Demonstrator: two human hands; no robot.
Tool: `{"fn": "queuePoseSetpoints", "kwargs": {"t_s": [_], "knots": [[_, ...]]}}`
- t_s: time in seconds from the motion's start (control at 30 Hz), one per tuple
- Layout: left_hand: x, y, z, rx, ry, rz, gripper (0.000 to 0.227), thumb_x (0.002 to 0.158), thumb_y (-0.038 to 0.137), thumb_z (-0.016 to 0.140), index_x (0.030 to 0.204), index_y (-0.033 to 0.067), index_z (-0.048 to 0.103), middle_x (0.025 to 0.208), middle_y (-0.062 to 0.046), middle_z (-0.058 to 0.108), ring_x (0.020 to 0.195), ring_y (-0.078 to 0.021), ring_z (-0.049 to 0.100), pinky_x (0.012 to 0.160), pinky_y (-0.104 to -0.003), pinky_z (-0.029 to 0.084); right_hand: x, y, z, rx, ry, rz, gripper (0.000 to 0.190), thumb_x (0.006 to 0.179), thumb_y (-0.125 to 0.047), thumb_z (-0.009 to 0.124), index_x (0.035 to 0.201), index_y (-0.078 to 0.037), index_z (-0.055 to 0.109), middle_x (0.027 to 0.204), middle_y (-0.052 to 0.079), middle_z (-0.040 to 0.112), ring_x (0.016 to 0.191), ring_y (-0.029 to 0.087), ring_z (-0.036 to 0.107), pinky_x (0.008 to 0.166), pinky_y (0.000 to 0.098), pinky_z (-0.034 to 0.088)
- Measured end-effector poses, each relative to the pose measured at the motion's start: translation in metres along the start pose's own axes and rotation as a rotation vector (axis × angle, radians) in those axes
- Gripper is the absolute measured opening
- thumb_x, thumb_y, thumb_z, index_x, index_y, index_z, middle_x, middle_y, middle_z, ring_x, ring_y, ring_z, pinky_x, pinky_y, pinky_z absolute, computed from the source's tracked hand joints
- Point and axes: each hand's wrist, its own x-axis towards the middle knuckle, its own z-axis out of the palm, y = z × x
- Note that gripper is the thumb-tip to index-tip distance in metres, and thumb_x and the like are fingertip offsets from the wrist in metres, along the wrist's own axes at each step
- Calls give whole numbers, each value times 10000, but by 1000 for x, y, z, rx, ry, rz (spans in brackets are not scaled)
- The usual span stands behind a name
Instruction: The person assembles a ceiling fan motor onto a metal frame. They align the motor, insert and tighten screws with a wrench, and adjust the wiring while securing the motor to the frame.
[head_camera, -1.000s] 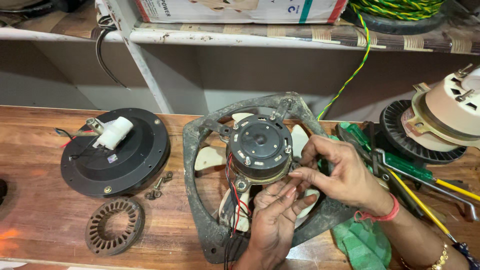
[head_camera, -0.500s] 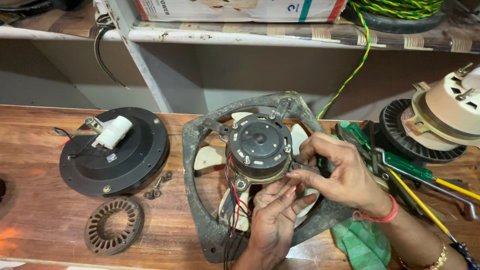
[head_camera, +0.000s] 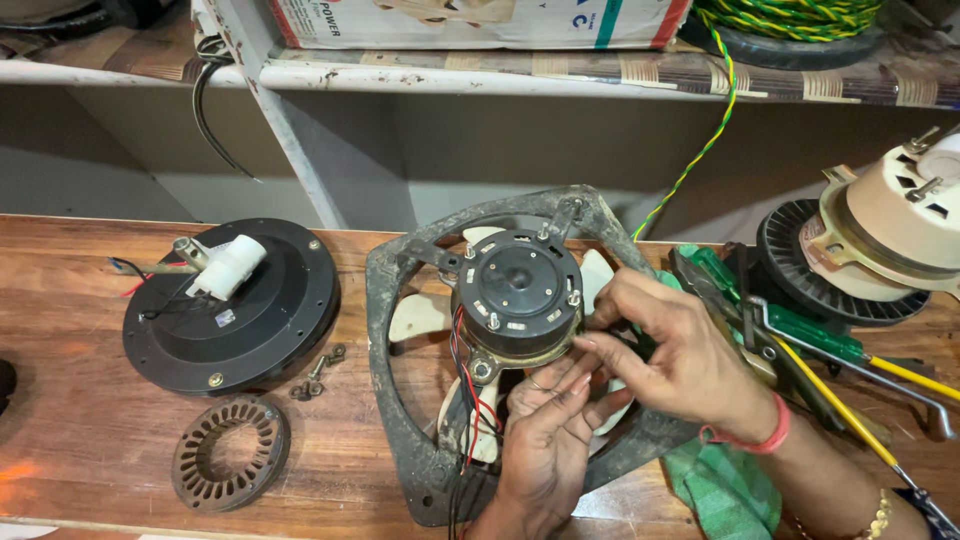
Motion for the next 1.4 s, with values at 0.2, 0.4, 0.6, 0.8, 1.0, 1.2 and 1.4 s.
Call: {"fn": "queuePoseSetpoints", "kwargs": {"t_s": [0.2,0.4,0.6,0.8,1.0,1.2,1.4], "knots": [[0,2,0,19,20,-20,340,971,8,590,1298,-87,580,1253,-180,687,1203,-288,658,983,-440,572,5,3,-12,188,-87,-77,147,875,-18,670,1008,33,708,1002,118,690,904,222,718,784,327,557],[-1,2,2,20,-16,-11,365,991,-12,586,1341,-112,579,1238,-169,645,1213,-285,654,983,-427,576,6,-5,-8,-5,-85,-19,98,810,23,691,859,27,605,855,116,594,738,264,648,643,345,511],[-1,1,3,47,-16,-14,424,954,-22,572,1375,-71,550,1365,-183,640,1214,-258,645,996,-400,564,5,-12,-1,-158,-34,-111,194,772,13,701,794,8,508,795,156,488,690,364,551,588,434,443],[-3,0,3,45,-24,-29,456,928,-23,572,1384,-27,557,1357,-132,651,1205,-209,646,1005,-360,544,-2,-13,9,-210,46,-71,223,784,-7,707,786,4,484,782,154,516,669,387,562,559,463,440],[2,-1,6,73,-2,12,302,1039,152,563,1257,-53,605,1212,-177,695,1114,-254,668,920,-404,572,2,5,-13,22,-57,76,98,916,-89,684,888,-3,647,810,91,673,748,221,678,668,342,527],[1,2,20,127,53,53,331,1060,247,543,1196,-49,607,1136,-163,694,1087,-258,673,856,-421,586,0,15,-29,175,5,153,197,934,-147,672,1067,-13,731,861,78,729,825,155,685,753,303,540],[1,8,31,75,75,7,319,1025,261,538,1218,21,619,1163,-103,694,1106,-234,661,850,-411,581,10,2,-22,122,-119,-32,174,891,-108,709,1030,-5,728,942,84,734,862,192,738,774,313,563]]}}
